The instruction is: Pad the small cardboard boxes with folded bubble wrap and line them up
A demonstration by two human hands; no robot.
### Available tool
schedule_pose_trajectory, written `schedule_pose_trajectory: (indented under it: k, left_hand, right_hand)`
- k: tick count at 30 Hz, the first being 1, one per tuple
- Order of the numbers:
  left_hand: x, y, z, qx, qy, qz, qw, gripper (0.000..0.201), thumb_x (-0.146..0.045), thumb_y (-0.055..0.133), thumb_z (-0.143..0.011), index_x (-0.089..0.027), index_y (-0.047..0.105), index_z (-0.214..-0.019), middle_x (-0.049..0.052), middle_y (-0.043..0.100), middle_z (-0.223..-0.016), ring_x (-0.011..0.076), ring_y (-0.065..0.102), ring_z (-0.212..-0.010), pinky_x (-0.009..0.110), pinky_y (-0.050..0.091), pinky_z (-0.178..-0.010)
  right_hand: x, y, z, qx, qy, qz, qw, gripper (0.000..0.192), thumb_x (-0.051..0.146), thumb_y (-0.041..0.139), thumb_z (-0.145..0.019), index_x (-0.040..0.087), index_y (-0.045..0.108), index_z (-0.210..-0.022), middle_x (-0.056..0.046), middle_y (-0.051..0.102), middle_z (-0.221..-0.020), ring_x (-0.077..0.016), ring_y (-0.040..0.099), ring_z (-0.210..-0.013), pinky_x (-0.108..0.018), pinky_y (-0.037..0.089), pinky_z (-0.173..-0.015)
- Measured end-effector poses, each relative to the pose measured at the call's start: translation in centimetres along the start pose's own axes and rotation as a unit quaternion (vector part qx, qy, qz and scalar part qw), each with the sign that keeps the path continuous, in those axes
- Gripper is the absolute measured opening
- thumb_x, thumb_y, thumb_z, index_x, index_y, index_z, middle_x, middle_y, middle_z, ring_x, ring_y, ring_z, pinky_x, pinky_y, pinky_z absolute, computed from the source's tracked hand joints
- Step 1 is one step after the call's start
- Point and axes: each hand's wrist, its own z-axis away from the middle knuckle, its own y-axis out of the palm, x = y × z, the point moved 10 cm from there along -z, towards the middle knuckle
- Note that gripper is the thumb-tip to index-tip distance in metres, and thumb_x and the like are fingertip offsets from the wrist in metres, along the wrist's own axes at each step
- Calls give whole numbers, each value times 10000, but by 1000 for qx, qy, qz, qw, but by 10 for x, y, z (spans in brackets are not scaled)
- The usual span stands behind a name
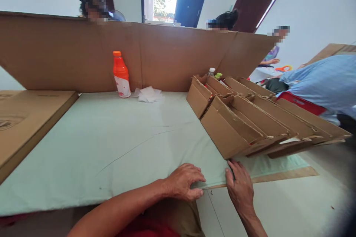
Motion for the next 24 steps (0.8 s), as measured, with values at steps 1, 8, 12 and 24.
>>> schedule_pose_trajectory:
  k: [1, 8, 12, 24]
  left_hand:
    - [1, -1, 0, -3, 0, -2, 1000, 385, -315, 675, -801, -156, 681, -1151, 133, 740, -1184, 263, 606, -1281, 402, 406, -1126]
    - [0, -3, 8, -29, -7, 4, 1000, 369, -267, 651, -736, -183, 689, -1093, 115, 757, -1081, 277, 644, -1212, 413, 443, -1070]
    - [-2, -5, 12, -53, -3, 44, 998, 411, -248, 618, -696, -182, 684, -1096, 127, 748, -1111, 292, 629, -1222, 452, 443, -1060]
    - [-11, -11, 12, -44, -12, 96, 994, 429, -225, 611, -697, -191, 687, -1118, 114, 750, -1102, 325, 603, -1227, 512, 411, -1089]
  right_hand:
    - [-2, 2, 0, -1, 1, -5, 1000, 377, 389, 398, -946, 190, 674, -1109, -156, 691, -1155, -358, 578, -1214, -588, 451, -1051]
    - [3, 0, -2, -5, -19, 1, 1000, 404, 386, 396, -955, 158, 691, -1111, -181, 706, -1148, -356, 612, -1165, -598, 478, -1018]
    - [18, -8, 0, 43, -2, 3, 999, 409, 368, 400, -954, 152, 707, -1116, -174, 712, -1209, -335, 637, -1168, -596, 501, -1007]
    - [91, -149, -150, 2, 2, -19, 1000, 292, 399, 536, -948, 235, 720, -1103, -71, 754, -1098, -229, 713, -947, -373, 584, -840]
